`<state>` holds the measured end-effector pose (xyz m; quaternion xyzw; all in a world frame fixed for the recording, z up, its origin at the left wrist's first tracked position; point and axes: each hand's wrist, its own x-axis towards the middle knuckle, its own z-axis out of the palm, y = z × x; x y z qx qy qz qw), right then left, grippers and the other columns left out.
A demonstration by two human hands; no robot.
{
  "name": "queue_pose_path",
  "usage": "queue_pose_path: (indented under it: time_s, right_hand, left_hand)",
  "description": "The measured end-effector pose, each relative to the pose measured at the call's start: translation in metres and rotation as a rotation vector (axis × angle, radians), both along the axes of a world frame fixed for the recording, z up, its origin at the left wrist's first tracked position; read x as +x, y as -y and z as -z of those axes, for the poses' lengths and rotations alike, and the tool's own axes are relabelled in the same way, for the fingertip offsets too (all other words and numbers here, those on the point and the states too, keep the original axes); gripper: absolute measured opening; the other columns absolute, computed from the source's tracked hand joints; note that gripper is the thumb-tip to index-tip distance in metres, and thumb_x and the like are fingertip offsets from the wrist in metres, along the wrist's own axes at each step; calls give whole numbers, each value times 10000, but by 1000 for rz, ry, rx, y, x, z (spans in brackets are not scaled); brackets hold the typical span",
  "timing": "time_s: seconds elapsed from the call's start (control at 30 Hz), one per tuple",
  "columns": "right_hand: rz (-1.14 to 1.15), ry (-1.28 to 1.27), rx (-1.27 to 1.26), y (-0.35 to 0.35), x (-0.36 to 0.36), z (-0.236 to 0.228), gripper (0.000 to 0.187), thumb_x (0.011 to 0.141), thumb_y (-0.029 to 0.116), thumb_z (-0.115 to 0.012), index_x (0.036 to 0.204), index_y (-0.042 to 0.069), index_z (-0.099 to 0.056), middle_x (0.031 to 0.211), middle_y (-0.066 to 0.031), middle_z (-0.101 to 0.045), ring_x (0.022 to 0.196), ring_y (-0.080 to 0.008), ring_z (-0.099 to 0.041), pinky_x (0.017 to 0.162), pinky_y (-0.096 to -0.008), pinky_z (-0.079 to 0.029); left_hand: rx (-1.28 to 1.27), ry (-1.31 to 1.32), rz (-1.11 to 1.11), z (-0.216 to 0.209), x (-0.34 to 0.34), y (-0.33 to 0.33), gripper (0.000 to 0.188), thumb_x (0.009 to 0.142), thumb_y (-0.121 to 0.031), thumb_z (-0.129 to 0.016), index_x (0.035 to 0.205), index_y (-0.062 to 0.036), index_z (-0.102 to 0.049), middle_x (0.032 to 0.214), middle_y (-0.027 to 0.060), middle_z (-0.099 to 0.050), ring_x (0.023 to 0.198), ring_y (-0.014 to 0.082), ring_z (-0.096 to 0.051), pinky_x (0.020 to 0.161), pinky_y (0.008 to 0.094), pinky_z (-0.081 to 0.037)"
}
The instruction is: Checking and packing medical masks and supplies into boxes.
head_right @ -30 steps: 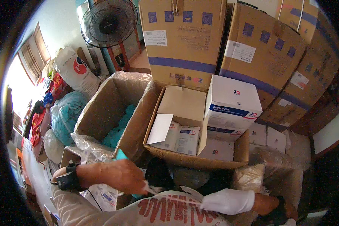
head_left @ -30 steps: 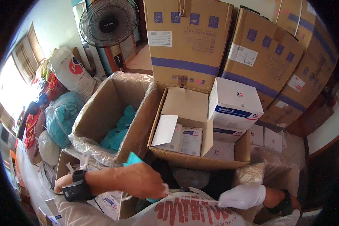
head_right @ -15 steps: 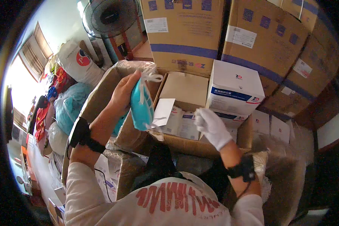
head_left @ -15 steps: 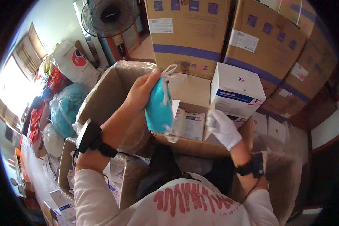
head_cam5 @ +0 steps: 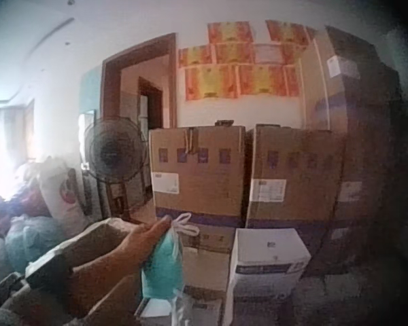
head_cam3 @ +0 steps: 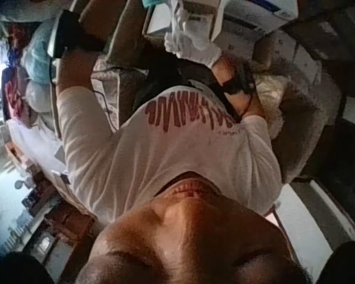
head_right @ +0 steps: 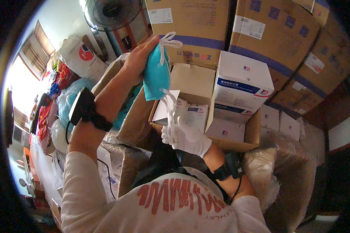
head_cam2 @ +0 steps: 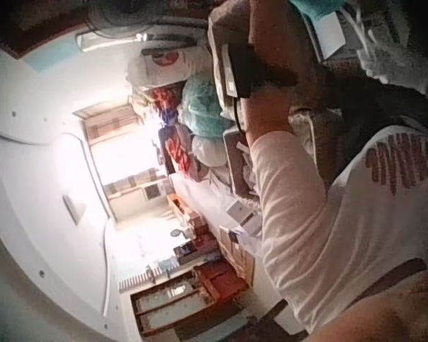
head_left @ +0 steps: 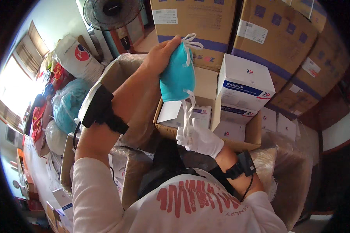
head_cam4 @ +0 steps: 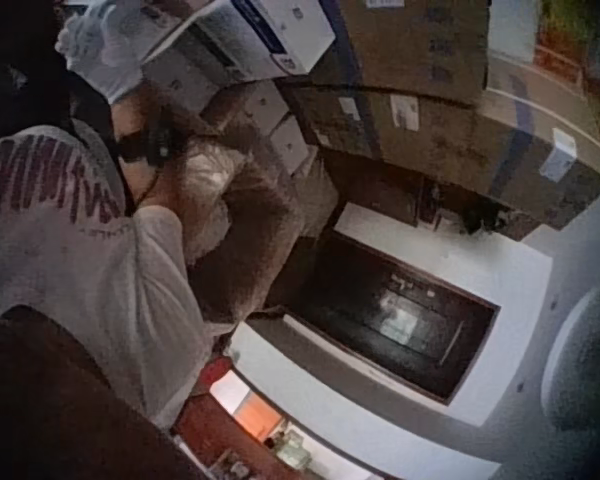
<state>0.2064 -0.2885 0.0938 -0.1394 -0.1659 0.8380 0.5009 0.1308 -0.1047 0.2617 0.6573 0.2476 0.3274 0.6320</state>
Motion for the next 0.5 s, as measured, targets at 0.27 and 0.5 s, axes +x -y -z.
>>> queue_pose_path:
  time_s: [0.27,0.5]
  right_hand:
    - [122,383,147,25,5,-13,449,883,432,-443,992,4,-526,778,-40,-545,586,-115,-491,523,-225,-402]
    - [38,603,142,38,15,-13,319,920,318,-431,924,22,-550,612,5,-457,528,-80,-420,457,-194,-323]
  left_hand:
    - [181,-74,-42,8,-18,-34,434,863,-445,-494,967,-35,-590,769,21,-588,644,89,-549,624,237,-456]
    - [854,-571,-345,11,-59,-59,410,888,-399,-470,1010,-28,-596,670,-10,-530,588,94,-458,560,236,-392]
